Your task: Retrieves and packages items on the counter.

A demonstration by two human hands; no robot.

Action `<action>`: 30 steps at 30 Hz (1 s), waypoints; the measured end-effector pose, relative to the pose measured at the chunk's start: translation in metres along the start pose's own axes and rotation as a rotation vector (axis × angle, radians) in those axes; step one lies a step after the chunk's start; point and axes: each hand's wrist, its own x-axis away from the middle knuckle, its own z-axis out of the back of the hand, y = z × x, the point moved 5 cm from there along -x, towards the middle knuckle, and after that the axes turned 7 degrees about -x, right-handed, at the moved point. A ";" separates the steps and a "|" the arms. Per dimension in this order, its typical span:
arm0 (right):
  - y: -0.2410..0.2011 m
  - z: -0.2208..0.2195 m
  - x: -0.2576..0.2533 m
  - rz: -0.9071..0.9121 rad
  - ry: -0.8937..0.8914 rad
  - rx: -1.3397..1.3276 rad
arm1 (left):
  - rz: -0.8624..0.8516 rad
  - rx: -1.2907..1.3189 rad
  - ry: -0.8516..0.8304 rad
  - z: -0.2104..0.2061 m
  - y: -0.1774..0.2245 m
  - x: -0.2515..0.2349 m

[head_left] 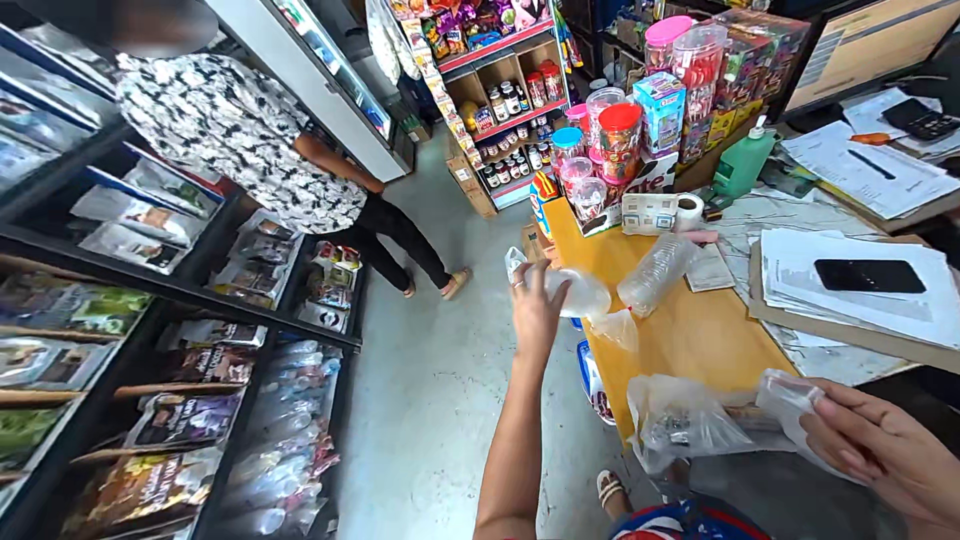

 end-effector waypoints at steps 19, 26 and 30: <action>0.020 -0.129 -0.055 -0.101 -0.193 -0.004 | 0.426 0.969 0.192 0.146 -0.095 0.210; 0.053 -0.175 -0.062 -0.059 -0.412 -0.093 | -0.040 0.658 -0.039 0.078 0.006 0.173; 0.028 -0.111 -0.062 0.139 -0.218 -0.077 | -0.280 0.347 0.013 0.068 0.070 0.163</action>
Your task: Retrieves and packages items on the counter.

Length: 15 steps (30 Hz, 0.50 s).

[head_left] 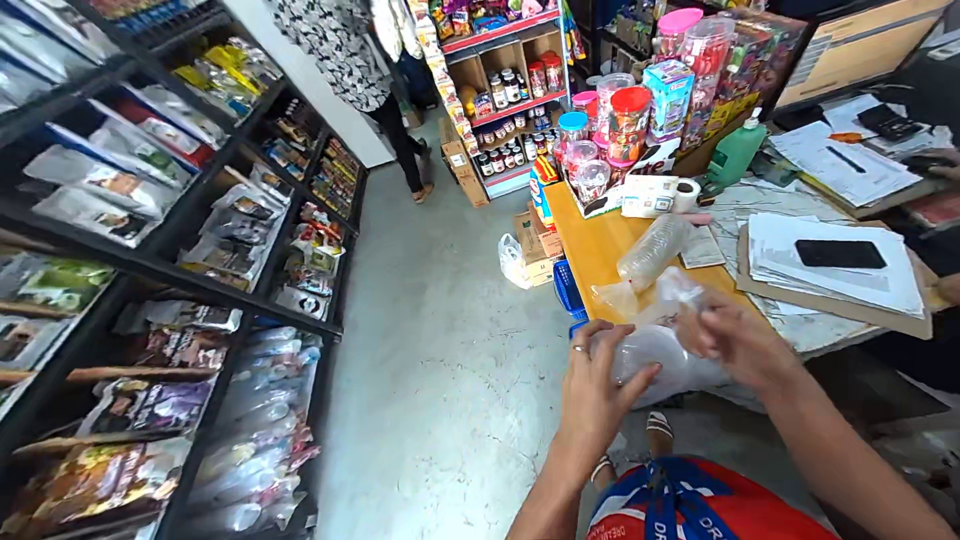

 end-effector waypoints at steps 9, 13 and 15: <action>-0.023 0.135 0.076 0.064 0.414 0.132 | -0.413 -0.148 -0.340 -0.112 0.086 -0.028; -0.026 0.154 0.086 0.045 0.468 0.152 | -0.334 0.125 -0.673 -0.127 0.087 -0.062; -0.029 0.162 0.087 0.040 0.471 0.187 | -0.153 0.231 -0.732 -0.127 0.061 -0.106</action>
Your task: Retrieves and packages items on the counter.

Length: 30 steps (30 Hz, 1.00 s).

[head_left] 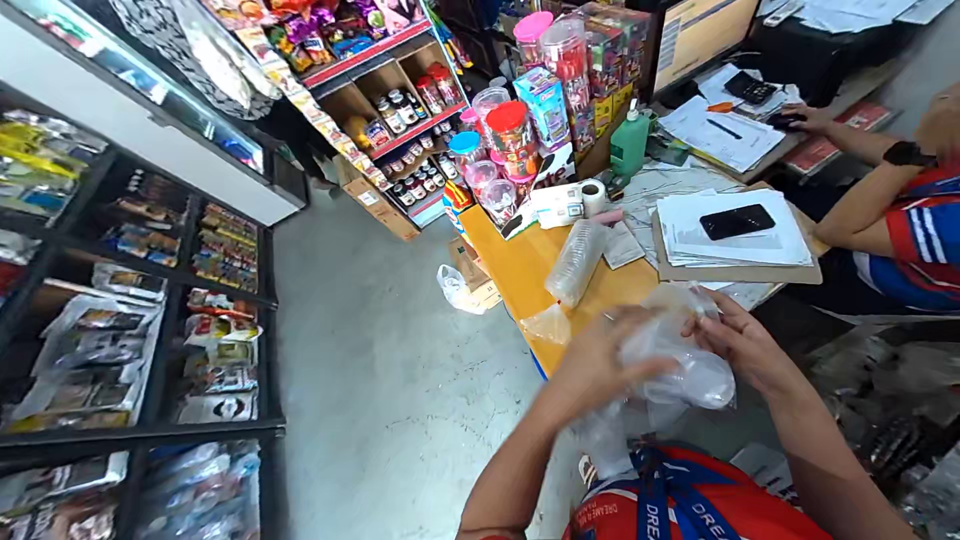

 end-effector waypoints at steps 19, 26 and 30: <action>0.000 -0.025 -0.030 -0.466 -0.369 1.205 | 0.604 0.355 0.431 -0.022 -0.226 -0.041; 0.008 -0.032 -0.053 -0.512 -0.561 0.960 | 0.427 0.471 0.602 0.102 -0.074 0.044; 0.014 -0.042 -0.056 -0.412 -0.531 0.739 | 0.256 0.814 0.853 0.116 -0.037 0.082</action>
